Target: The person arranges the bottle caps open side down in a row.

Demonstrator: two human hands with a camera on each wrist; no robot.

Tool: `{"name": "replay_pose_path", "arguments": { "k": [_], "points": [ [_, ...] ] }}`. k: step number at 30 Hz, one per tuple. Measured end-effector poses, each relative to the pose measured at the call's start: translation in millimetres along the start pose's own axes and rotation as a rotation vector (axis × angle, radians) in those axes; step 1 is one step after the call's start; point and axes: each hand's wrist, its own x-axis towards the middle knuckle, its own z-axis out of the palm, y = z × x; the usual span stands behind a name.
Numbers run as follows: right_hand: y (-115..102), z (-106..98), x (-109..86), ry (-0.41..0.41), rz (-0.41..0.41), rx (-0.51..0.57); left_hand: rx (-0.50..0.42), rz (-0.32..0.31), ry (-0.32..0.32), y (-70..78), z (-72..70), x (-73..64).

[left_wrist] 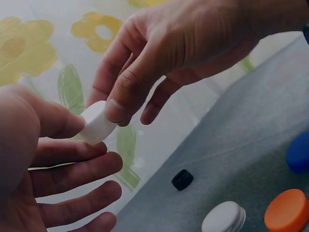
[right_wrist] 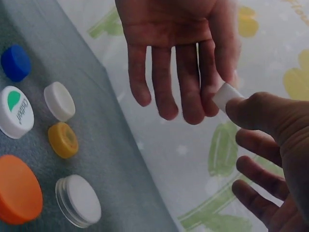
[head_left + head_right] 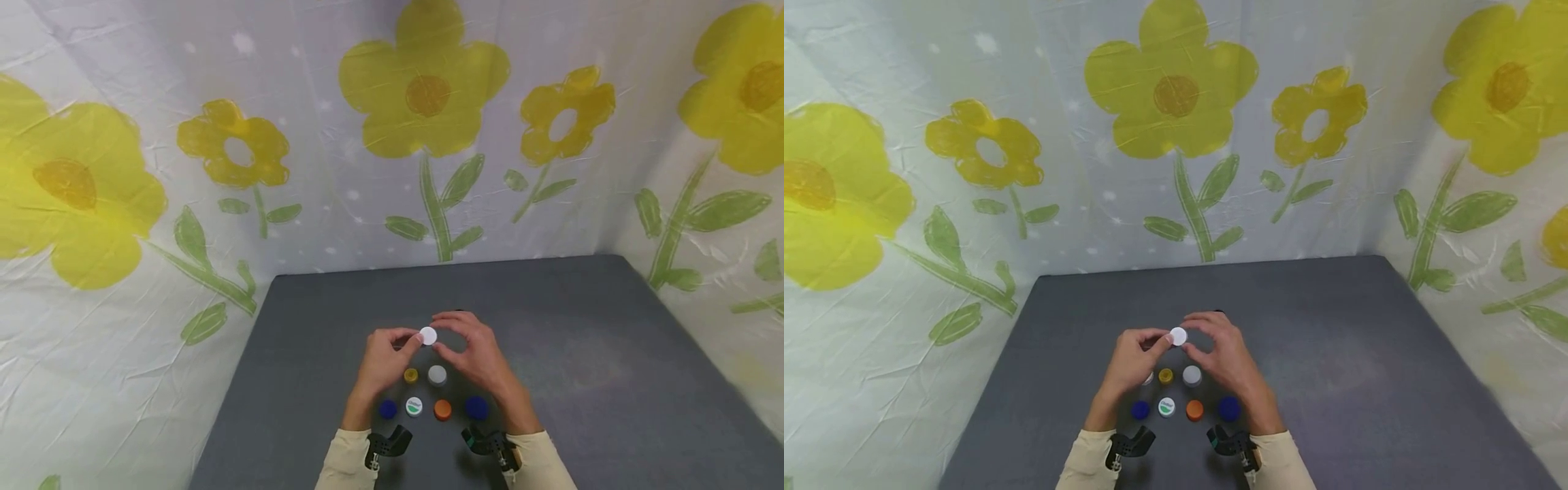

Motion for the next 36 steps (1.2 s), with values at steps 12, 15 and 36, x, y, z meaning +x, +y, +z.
{"name": "replay_pose_path", "arguments": {
  "k": [12, 15, 36],
  "points": [
    [6.4, -21.6, -2.6, -0.004, 0.075, -0.053, 0.133, 0.217, -0.032, 14.6, 10.7, 9.3],
    [5.9, -28.2, -4.1, -0.018, 0.080, -0.053, 0.205, 0.270, -0.018, 18.3, 14.2, 11.3],
    [38.9, -29.2, -46.0, -0.165, 0.157, -0.225, 0.633, 0.324, -0.175, -1.7, 70.4, 14.8]
  ]
}}
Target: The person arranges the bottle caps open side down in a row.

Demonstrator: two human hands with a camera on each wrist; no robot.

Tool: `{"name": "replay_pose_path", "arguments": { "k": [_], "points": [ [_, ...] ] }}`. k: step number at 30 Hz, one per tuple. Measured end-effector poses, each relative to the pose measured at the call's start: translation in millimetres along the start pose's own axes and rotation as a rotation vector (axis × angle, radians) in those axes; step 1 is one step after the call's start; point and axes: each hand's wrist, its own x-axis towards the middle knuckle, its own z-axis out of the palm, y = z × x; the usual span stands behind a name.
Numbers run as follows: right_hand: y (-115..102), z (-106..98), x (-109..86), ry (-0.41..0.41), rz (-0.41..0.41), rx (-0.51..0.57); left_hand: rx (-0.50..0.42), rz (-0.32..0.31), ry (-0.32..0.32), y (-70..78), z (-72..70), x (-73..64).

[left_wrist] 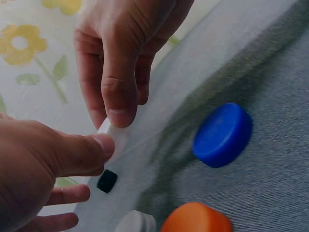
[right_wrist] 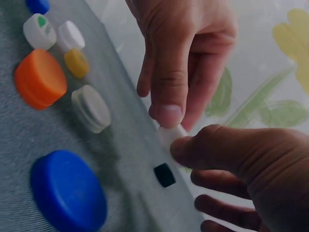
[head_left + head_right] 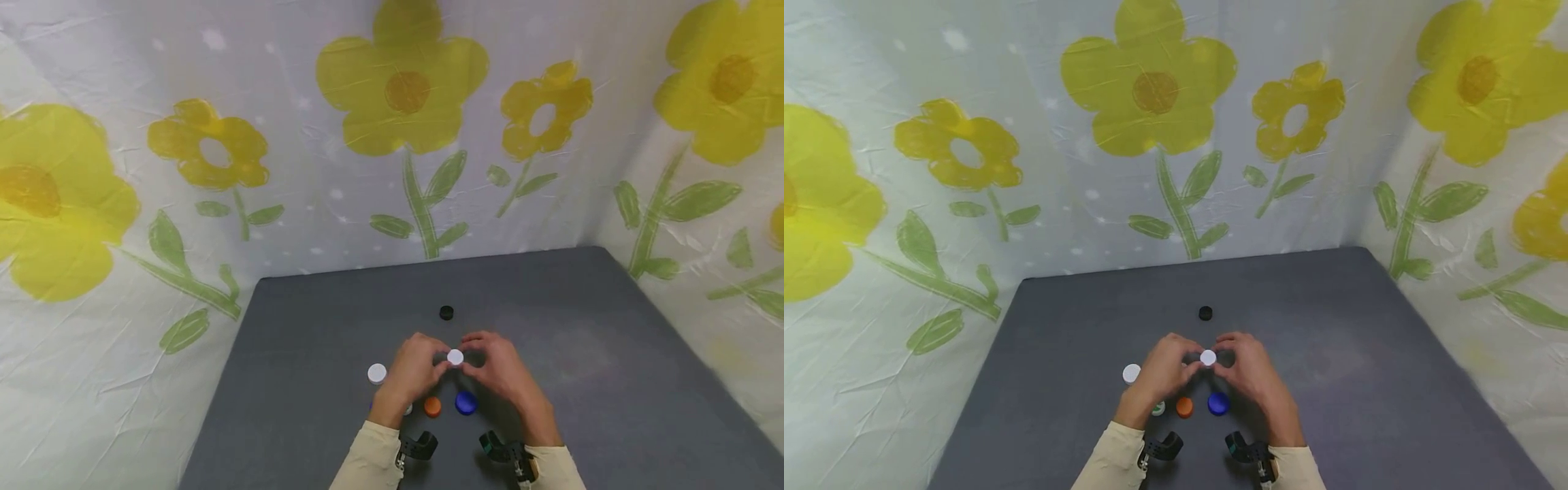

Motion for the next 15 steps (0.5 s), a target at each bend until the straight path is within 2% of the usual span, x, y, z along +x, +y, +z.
{"name": "replay_pose_path", "arguments": {
  "k": [4, 15],
  "points": [
    [4.0, 6.2, -3.2, -0.036, 0.035, -0.004, 0.001, -0.022, -0.027, 1.6, 6.2, -2.3],
    [9.4, 20.6, -5.3, -0.116, 0.131, -0.042, 0.113, -0.037, -0.063, 5.5, 25.1, -3.1]
  ]
}}
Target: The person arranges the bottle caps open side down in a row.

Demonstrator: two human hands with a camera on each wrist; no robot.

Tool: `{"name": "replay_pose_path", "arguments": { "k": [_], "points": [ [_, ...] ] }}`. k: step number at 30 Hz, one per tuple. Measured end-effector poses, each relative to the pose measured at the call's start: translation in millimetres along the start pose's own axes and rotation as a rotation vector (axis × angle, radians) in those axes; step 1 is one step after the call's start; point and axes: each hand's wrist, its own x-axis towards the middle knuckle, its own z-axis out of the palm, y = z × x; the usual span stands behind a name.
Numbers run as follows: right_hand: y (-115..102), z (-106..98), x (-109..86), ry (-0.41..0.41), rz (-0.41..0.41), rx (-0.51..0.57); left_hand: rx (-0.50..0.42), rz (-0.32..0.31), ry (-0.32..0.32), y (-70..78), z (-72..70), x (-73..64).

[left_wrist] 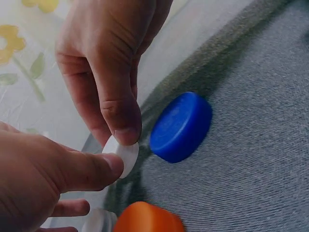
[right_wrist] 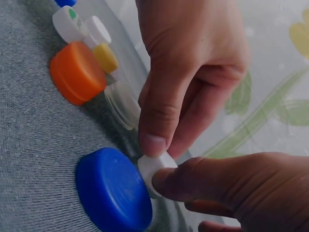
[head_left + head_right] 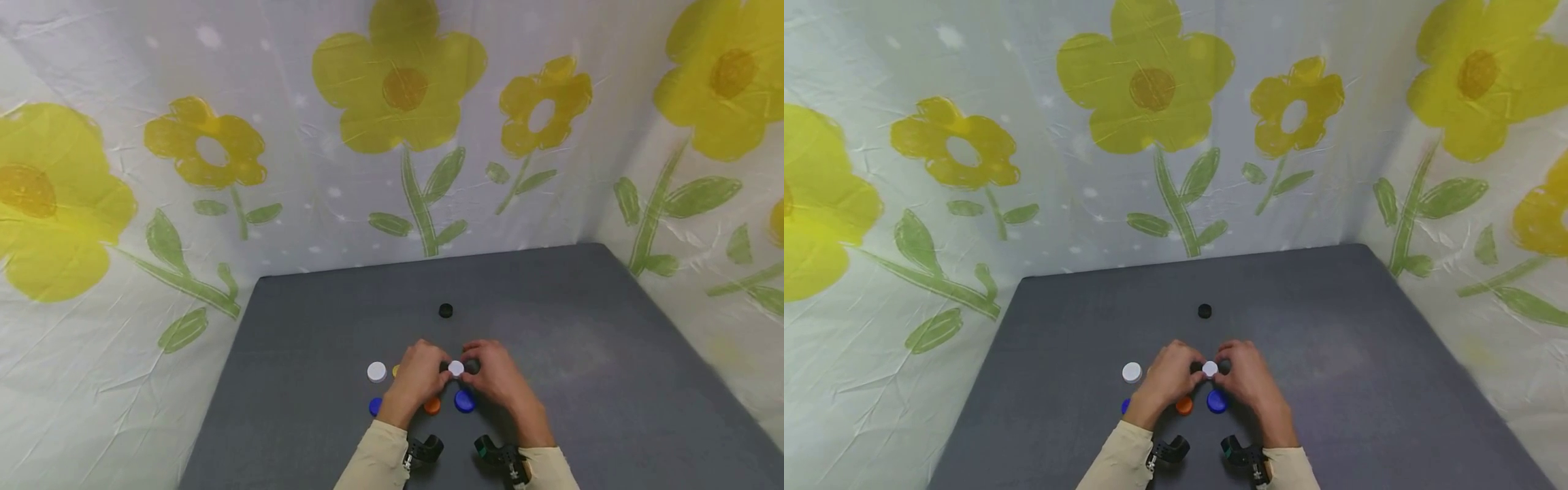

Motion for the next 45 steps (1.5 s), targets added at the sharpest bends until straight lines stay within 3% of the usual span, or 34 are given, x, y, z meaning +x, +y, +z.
{"name": "replay_pose_path", "arguments": {
  "k": [7, 15, 29, 36, 45],
  "points": [
    [-1.5, 1.8, 1.5, -0.016, 0.072, -0.001, 0.012, -0.010, -0.026, 0.1, 3.2, 1.2],
    [1.3, -15.7, 9.7, 0.038, -0.030, -0.010, -0.077, -0.058, -0.055, -8.3, -10.6, 9.1],
    [-2.6, -39.5, 50.5, 0.119, 0.025, -0.007, -0.125, -0.167, 0.003, -27.7, -39.6, 50.3],
    [-5.0, -39.7, 70.5, 0.068, 0.069, -0.005, -0.109, -0.173, -0.033, -34.2, -38.5, 67.9],
    [2.3, -31.7, 94.7, 0.028, 0.109, -0.022, -0.113, -0.173, -0.058, -44.4, -26.5, 84.5]
  ]
}}
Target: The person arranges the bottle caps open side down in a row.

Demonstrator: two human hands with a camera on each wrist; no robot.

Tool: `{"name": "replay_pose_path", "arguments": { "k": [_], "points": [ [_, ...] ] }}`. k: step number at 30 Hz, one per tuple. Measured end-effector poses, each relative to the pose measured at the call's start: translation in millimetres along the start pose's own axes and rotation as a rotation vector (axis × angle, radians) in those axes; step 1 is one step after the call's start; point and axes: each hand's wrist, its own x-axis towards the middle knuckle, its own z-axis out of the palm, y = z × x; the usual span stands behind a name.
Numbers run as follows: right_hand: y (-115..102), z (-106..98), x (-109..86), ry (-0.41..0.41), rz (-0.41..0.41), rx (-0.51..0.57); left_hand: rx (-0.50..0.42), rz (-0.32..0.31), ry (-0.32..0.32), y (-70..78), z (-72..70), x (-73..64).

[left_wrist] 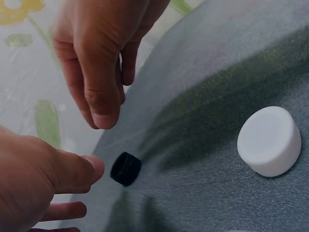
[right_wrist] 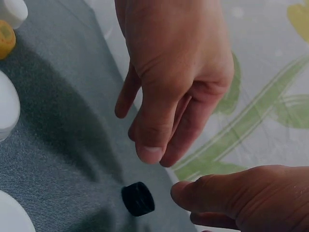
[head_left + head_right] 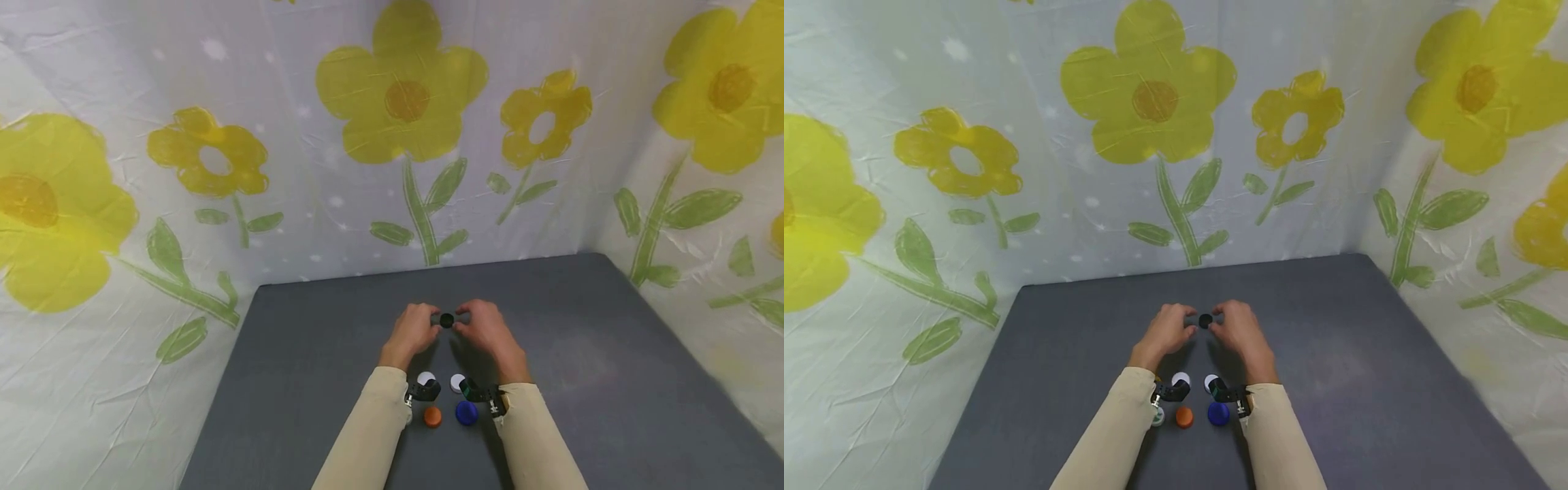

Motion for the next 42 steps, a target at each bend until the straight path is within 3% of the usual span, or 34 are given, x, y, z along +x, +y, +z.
{"name": "replay_pose_path", "arguments": {
  "k": [11, 21, 33, 42],
  "points": [
    [7.7, 13.8, 17.2, -0.037, 0.068, 0.004, -0.013, -0.065, -0.040, -8.6, 22.5, 15.6],
    [12.2, 23.4, 26.9, -0.055, 0.141, -0.011, 0.041, -0.101, -0.043, -7.6, 29.3, 24.0],
    [14.2, 35.5, 27.3, -0.036, 0.188, -0.009, 0.044, -0.116, 0.046, -6.8, 37.6, 23.5],
    [6.4, 23.5, 20.8, 0.011, 0.140, -0.018, -0.017, -0.109, 0.090, -5.0, 30.8, 17.3]
  ]
}}
